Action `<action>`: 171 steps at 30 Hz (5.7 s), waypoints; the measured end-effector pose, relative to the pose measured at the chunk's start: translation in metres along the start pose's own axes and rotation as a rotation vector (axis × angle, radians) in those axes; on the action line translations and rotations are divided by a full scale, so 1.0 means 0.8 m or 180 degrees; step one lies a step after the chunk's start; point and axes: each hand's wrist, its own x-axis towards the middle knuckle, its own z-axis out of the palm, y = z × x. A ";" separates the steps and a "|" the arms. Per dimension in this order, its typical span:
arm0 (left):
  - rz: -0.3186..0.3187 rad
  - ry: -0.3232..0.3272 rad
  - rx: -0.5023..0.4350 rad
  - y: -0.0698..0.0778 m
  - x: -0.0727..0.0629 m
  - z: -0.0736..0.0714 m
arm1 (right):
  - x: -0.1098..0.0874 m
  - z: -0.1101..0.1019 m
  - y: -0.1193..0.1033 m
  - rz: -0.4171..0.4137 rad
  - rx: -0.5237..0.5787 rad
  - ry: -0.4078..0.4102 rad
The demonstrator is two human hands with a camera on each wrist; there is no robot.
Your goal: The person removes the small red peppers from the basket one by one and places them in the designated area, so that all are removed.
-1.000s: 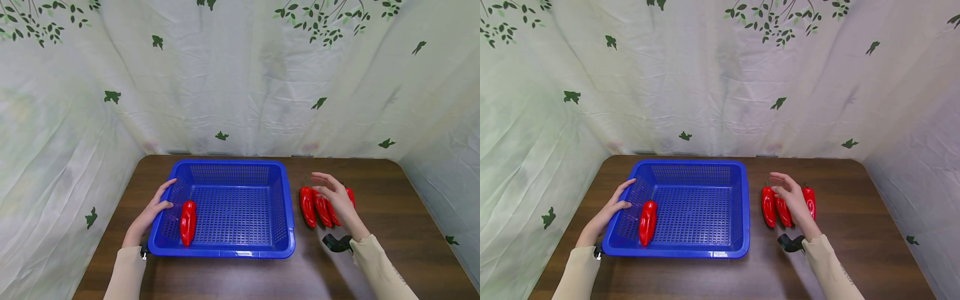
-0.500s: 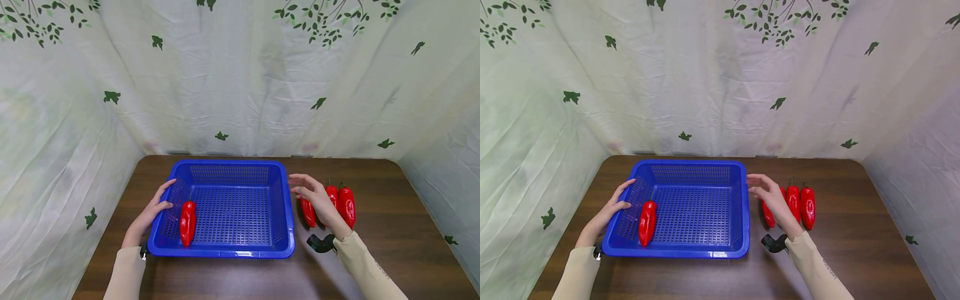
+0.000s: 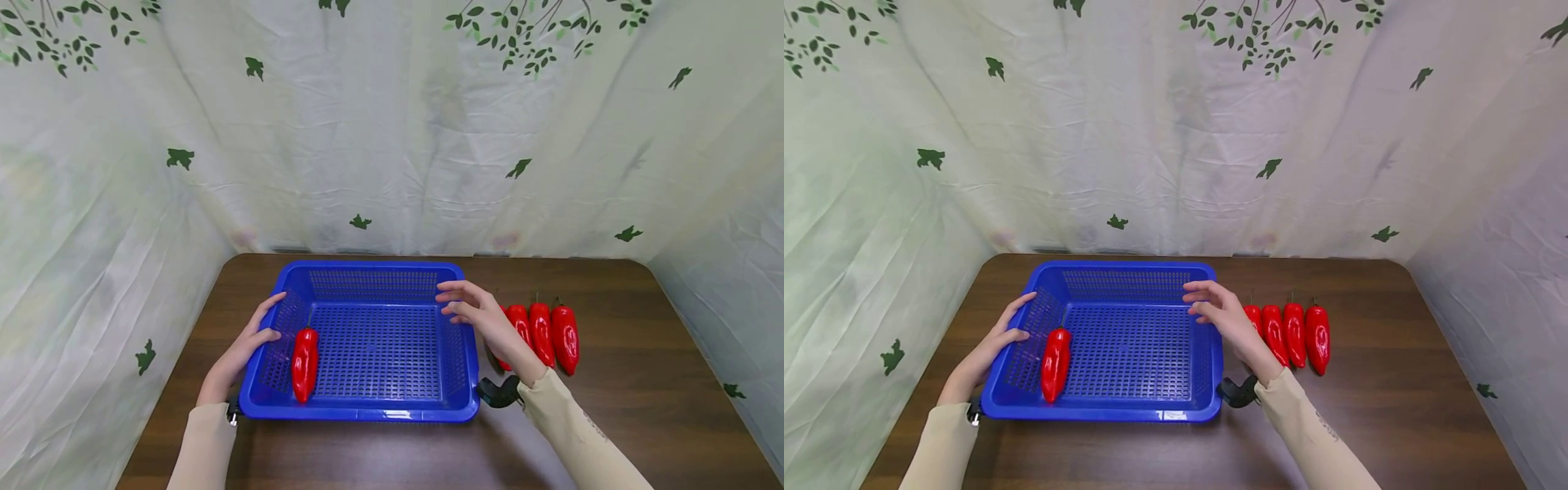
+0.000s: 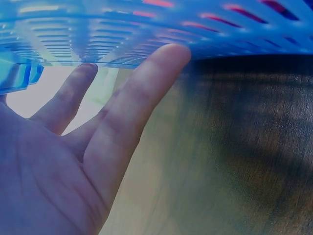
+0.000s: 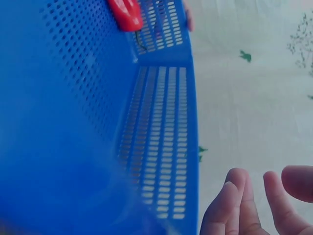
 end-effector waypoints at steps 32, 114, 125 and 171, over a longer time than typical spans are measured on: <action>0.0018 0.0006 -0.0015 0.000 -0.001 0.000 | 0.043 0.095 -0.012 0.0142 0.0035 -0.0546; 0.0015 0.0013 0.0029 0.001 -0.001 0.001 | 0.109 0.227 0.053 0.1010 -0.0047 -0.1543; 0.0020 -0.0020 -0.0012 0.001 0.001 0.001 | 0.113 0.237 0.052 0.1053 -0.0294 -0.1650; -0.0036 -0.0024 -0.0036 0.001 -0.001 0.002 | 0.116 0.239 0.058 0.0805 -0.0018 -0.1754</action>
